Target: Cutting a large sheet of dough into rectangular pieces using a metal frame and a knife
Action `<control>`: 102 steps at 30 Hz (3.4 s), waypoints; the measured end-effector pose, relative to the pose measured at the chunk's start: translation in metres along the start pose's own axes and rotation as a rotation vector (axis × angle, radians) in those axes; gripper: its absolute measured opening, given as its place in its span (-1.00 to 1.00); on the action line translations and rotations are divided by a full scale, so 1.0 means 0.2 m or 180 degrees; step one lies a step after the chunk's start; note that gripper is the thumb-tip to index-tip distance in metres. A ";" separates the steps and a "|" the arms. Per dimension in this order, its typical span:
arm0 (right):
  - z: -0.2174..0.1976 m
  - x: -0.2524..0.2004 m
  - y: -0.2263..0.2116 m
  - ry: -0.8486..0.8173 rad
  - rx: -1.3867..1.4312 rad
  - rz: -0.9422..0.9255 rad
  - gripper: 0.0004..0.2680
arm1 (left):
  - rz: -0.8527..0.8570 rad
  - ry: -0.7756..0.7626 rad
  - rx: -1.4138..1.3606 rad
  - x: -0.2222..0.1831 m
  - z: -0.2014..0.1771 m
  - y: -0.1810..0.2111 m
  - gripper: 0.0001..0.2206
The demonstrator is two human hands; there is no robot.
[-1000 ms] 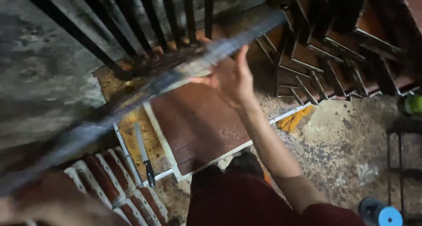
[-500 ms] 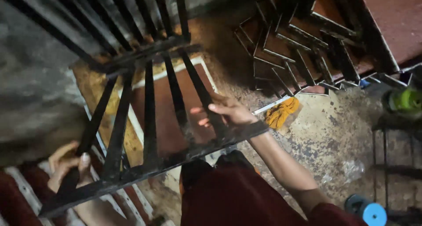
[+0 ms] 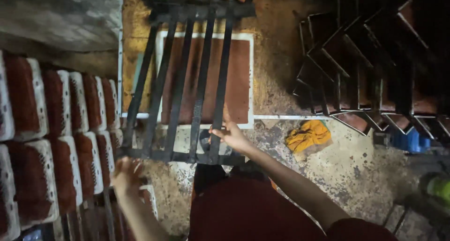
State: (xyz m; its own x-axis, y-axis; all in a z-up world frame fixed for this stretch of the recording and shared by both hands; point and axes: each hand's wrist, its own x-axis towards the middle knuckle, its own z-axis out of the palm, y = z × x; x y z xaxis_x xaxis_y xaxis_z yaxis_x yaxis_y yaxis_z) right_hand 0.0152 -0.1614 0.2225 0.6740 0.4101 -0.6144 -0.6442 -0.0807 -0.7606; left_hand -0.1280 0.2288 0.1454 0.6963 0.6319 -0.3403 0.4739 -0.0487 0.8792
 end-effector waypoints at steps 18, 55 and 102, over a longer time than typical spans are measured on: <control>-0.37 0.48 0.96 0.0866 0.0343 -0.1095 -0.25 | -0.1556 0.0176 -0.0953 0.05 0.50 -0.40 -0.75; -0.47 0.12 0.33 0.2899 -0.1991 0.0690 -0.69 | -0.1388 -0.1204 0.0235 0.27 0.36 -0.45 -0.68; -1.61 1.97 0.22 0.3047 -0.1141 -0.0364 -0.66 | -0.1250 -0.1703 0.0552 0.26 0.35 -0.32 -0.76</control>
State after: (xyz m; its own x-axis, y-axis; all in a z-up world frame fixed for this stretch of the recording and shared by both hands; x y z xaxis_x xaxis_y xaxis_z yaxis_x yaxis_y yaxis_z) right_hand 0.3687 -0.2962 -0.1196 0.8313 -0.4512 -0.3246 -0.5181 -0.4174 -0.7466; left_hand -0.0844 0.2108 0.0480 0.6044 0.1611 -0.7802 0.7943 -0.0455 0.6059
